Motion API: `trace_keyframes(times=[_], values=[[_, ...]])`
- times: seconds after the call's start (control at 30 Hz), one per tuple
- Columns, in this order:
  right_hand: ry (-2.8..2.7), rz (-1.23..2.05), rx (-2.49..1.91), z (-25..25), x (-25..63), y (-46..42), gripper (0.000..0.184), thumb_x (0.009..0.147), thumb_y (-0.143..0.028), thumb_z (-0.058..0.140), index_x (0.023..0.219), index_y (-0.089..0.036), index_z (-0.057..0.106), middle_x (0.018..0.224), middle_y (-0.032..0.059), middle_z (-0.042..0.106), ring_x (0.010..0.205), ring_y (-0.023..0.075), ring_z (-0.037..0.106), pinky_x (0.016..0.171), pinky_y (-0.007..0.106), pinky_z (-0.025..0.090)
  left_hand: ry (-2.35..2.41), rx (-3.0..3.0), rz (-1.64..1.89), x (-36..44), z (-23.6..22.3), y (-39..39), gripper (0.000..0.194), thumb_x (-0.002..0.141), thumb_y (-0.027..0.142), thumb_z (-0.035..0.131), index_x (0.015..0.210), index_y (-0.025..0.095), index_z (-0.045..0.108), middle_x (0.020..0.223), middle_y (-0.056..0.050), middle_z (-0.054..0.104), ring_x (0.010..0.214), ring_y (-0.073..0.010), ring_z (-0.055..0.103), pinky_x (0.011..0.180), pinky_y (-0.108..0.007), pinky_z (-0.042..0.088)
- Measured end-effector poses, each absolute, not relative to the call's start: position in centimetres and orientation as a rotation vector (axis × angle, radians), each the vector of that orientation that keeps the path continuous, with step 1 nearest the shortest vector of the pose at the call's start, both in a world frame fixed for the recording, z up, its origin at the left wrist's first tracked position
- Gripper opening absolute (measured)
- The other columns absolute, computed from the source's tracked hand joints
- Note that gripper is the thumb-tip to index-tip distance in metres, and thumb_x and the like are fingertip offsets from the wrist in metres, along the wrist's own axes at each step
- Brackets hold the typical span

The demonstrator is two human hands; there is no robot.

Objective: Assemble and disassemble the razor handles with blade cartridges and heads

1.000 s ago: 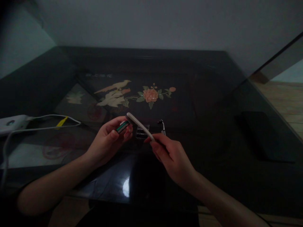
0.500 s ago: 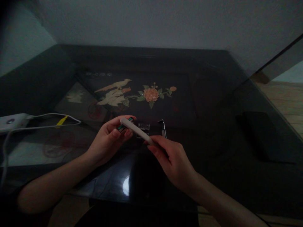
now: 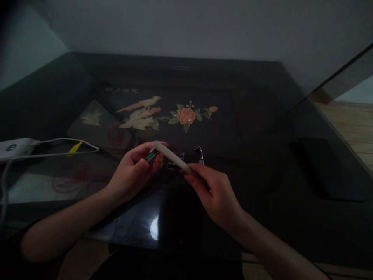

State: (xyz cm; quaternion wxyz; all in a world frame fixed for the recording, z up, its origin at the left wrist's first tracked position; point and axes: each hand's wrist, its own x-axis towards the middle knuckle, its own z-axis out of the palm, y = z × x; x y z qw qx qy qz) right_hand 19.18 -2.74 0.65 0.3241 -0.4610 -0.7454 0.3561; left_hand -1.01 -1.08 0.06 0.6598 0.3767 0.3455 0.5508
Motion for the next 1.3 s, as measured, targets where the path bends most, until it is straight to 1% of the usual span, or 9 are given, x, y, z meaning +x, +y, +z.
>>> trace_keyframes(times=[0.1,0.3,0.4,0.5,0.67,0.87,1.07,1.2,1.3], values=[[-1.937,0.944,-1.244,0.71,19.15,-2.62,0.017,0.092,-0.024,0.051,0.097,-0.017,0.066,0.082,0.0030,0.073,0.068,0.0144,0.067,0.061,0.022,0.050,0.769,0.830,1.256,-0.97,-0.03,-1.12,0.042,0.057,0.040,0.087,0.094,0.021,0.076,0.076,0.000,0.069,0.064,-0.0073,0.057,0.060,-0.015,0.045],[-2.033,1.065,-1.136,0.84,19.11,-2.80,0.018,0.091,-0.023,0.051,0.099,-0.018,0.066,0.087,0.0045,0.074,0.072,0.0169,0.068,0.063,0.025,0.052,0.791,0.857,1.246,-0.93,0.20,-1.12,0.041,0.061,0.037,0.085,0.097,0.020,0.075,0.084,-0.002,0.071,0.069,-0.0081,0.058,0.060,-0.015,0.045],[-1.961,1.010,-1.224,0.85,19.17,-2.62,0.019,0.091,-0.025,0.051,0.098,-0.017,0.066,0.083,0.0045,0.073,0.066,0.0157,0.066,0.059,0.024,0.050,0.777,0.836,1.253,-0.92,0.26,-1.15,0.041,0.059,0.037,0.086,0.095,0.021,0.076,0.080,-0.001,0.071,0.069,-0.0090,0.060,0.065,-0.017,0.048],[-1.940,1.028,-1.241,1.01,19.09,-2.60,0.019,0.092,-0.026,0.050,0.097,-0.017,0.066,0.074,0.0017,0.069,0.056,0.0122,0.058,0.051,0.022,0.044,0.767,0.835,1.263,-0.95,0.24,-1.17,0.041,0.057,0.037,0.087,0.093,0.021,0.076,0.076,-0.001,0.071,0.069,-0.0109,0.062,0.069,-0.019,0.050],[-2.005,1.187,-1.093,1.13,18.89,-2.98,0.018,0.092,-0.025,0.050,0.094,-0.018,0.067,0.066,-0.0022,0.062,0.049,0.0092,0.050,0.047,0.020,0.039,0.754,0.886,1.266,-1.10,0.08,-1.15,0.040,0.061,0.035,0.086,0.096,0.020,0.075,0.095,-0.004,0.073,0.078,-0.0118,0.064,0.071,-0.018,0.050],[-1.898,1.117,-1.253,0.76,19.04,-2.85,0.018,0.092,-0.028,0.049,0.095,-0.019,0.064,0.067,-0.0009,0.061,0.048,0.0097,0.049,0.044,0.021,0.036,0.757,0.844,1.262,-1.08,-0.04,-1.28,0.041,0.058,0.036,0.087,0.094,0.022,0.075,0.085,-0.002,0.074,0.076,-0.0117,0.065,0.073,-0.019,0.051],[-2.012,1.192,-1.117,0.99,18.94,-3.03,0.018,0.091,-0.029,0.050,0.093,-0.021,0.066,0.067,-0.0011,0.063,0.050,0.0101,0.051,0.047,0.021,0.039,0.763,0.880,1.260,-1.08,0.18,-1.24,0.039,0.061,0.032,0.086,0.096,0.021,0.075,0.102,-0.005,0.073,0.086,-0.0142,0.066,0.077,-0.020,0.051],[-1.903,1.107,-1.250,0.79,19.05,-2.92,0.019,0.092,-0.028,0.048,0.096,-0.019,0.065,0.065,-0.0015,0.060,0.048,0.0098,0.049,0.045,0.021,0.037,0.744,0.864,1.245,-1.19,-0.06,-1.22,0.043,0.056,0.034,0.088,0.095,0.021,0.075,0.088,-0.003,0.074,0.078,-0.0137,0.067,0.073,-0.021,0.052],[-1.940,1.134,-1.194,0.71,19.06,-2.96,0.019,0.092,-0.028,0.049,0.096,-0.019,0.065,0.064,-0.0022,0.060,0.048,0.0096,0.049,0.046,0.021,0.037,0.743,0.886,1.254,-1.25,-0.21,-1.19,0.044,0.058,0.035,0.087,0.097,0.020,0.074,0.091,-0.004,0.074,0.080,-0.0144,0.066,0.074,-0.021,0.052]])
